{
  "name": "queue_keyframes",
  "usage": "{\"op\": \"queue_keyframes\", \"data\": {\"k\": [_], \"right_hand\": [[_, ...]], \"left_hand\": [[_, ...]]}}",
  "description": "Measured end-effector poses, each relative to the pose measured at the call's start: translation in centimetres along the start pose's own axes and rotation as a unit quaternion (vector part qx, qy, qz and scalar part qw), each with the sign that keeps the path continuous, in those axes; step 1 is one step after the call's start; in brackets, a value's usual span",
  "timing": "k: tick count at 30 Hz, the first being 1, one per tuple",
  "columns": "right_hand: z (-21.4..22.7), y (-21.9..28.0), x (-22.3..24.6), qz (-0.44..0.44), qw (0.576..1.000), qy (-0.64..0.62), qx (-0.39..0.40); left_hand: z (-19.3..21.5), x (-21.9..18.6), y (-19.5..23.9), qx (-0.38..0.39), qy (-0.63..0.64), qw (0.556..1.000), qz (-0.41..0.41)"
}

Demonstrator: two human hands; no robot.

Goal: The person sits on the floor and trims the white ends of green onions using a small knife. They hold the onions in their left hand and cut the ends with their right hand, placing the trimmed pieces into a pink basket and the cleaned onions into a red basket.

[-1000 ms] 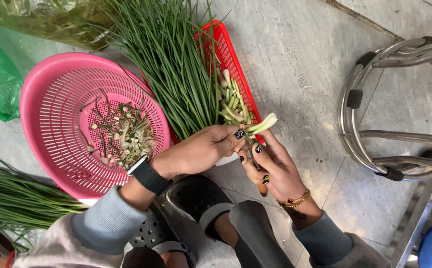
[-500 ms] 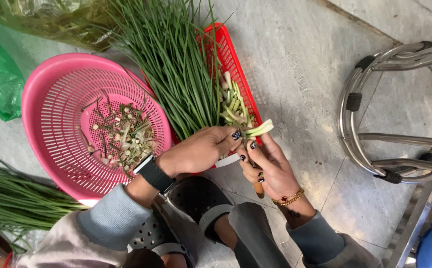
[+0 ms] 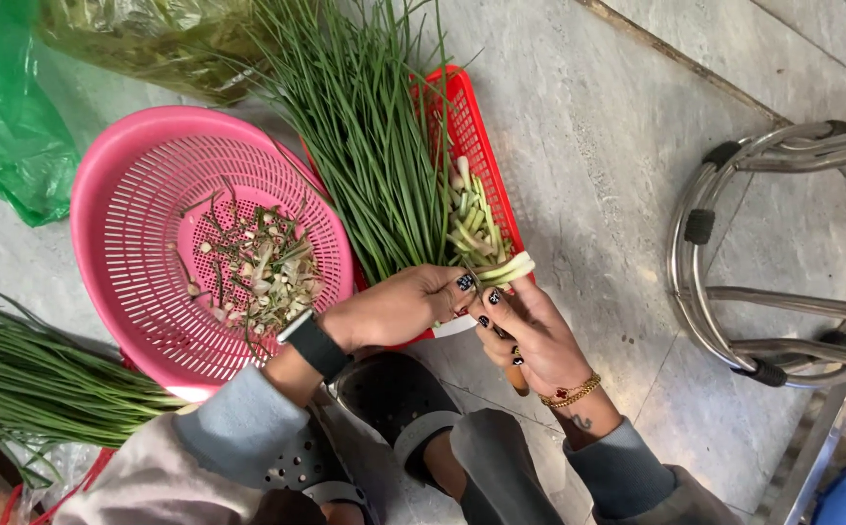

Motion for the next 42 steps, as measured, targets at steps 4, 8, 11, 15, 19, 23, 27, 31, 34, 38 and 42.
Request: {"op": "queue_keyframes", "data": {"k": [4, 8, 11, 15, 19, 23, 27, 31, 34, 38, 42], "right_hand": [[-1.0, -1.0, 1.6, -0.015, 0.998, 0.054, -0.019], [0.5, -2.6, 3.1, -0.049, 0.990, 0.106, -0.078], [0.6, -3.6, 3.9, -0.067, 0.985, 0.127, -0.091], [-3.1, -2.7, 8.8, -0.053, 0.968, 0.222, -0.104], [-4.7, -2.0, 9.9, 0.020, 0.966, 0.239, -0.095], [-12.3, -2.3, 12.5, 0.062, 0.945, 0.321, -0.003], [-16.0, -3.6, 12.5, 0.057, 0.942, 0.330, 0.020], [-18.6, -4.3, 13.0, 0.056, 0.935, 0.345, 0.065], [-20.1, -4.5, 13.8, -0.004, 0.922, 0.388, 0.007], [-22.6, -4.5, 15.2, 0.079, 0.910, 0.406, -0.021], [-24.3, -3.4, 14.5, 0.159, 0.906, 0.387, -0.054]], "left_hand": [[-0.2, 3.9, -1.0, -0.002, 0.012, 1.000, -0.014], [-0.9, 3.3, -0.3, 0.014, 0.052, 0.998, -0.019], [0.2, 2.5, 1.3, 0.002, 0.073, 0.997, -0.014], [1.9, -0.5, 4.3, -0.011, 0.068, 0.998, 0.010], [3.6, -1.1, 7.3, -0.033, 0.062, 0.996, 0.051], [3.8, -2.4, 9.4, -0.041, 0.089, 0.995, 0.027], [4.9, -4.2, 13.3, -0.063, 0.084, 0.994, 0.011], [6.2, -4.4, 16.9, -0.088, 0.070, 0.993, -0.019], [6.7, -5.9, 20.9, -0.201, -0.069, 0.973, -0.086], [3.6, -10.4, 29.2, -0.509, -0.165, 0.815, -0.224], [-0.4, -8.3, 27.6, -0.371, 0.015, 0.914, -0.162]]}}
Point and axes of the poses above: each hand's wrist, its own y-axis away from the middle knuckle, its own z-axis out of the back of the hand, x = y × z, the point moved 6 cm from there along -y, towards the middle knuckle, and after that the axes turned 2 degrees about -z, right-handed, at the moved point
